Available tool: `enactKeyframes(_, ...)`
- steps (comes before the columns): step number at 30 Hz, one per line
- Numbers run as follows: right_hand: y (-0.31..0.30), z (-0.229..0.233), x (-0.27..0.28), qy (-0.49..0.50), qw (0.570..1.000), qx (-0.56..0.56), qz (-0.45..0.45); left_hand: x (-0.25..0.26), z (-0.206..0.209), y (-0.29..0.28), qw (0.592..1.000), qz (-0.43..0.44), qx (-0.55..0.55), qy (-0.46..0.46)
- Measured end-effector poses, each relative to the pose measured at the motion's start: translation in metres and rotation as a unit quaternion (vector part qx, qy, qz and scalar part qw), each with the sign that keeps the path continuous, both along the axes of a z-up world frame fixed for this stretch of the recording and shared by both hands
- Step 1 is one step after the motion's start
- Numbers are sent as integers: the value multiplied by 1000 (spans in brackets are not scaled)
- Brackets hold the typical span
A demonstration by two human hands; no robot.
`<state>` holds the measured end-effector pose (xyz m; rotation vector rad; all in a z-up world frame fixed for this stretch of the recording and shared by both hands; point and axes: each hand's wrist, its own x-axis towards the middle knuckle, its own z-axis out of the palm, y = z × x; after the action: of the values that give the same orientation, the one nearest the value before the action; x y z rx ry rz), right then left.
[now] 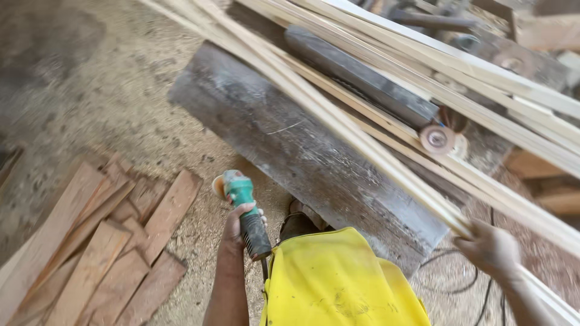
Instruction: The person uses a handheld power sander to smooth the surface of long, thin wooden planks. They hold the planks with one hand and move the sander along the length of the wood, generating sawdust. The person occasionally repositions the planks to continue sanding different sections.
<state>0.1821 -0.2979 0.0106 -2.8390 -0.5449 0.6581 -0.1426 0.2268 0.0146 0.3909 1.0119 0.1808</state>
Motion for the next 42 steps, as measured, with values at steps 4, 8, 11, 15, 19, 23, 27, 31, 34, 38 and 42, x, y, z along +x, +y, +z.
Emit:
enactKeyframes(4,-31,0,104,-66,992,-93,54,-1,13,-18,1000,8,1,28)
enactKeyframes(8,-22,-14,165,-135,982,-111,68,-7,21,-30,998,-3,-2,56)
enactKeyframes(11,-25,-17,162,-176,976,-113,60,-7,25,-36,998,4,23,59)
enactKeyframes(15,-42,-3,190,-259,959,-88,76,-12,29,-38,997,8,43,66)
enactKeyframes(19,-109,-17,194,-326,939,-67,87,-27,26,-41,994,-20,59,92)
enactKeyframes(23,-120,-44,207,-440,895,-15,73,-19,18,-38,988,-38,94,119)
enactKeyframes(27,-110,-69,162,-347,938,1,-12,-7,16,-40,976,-96,96,168)
enactKeyframes(31,-91,-91,131,-134,988,-75,12,20,21,-48,930,-183,220,231)
enactKeyframes(34,-92,-93,122,-106,986,-131,8,53,20,-52,852,-298,307,300)
enactKeyframes(38,-95,-87,109,-48,976,-204,60,83,8,-67,674,-448,464,360)
enactKeyframes(42,-98,-89,99,41,979,-197,-17,110,-15,-88,562,-500,600,271)
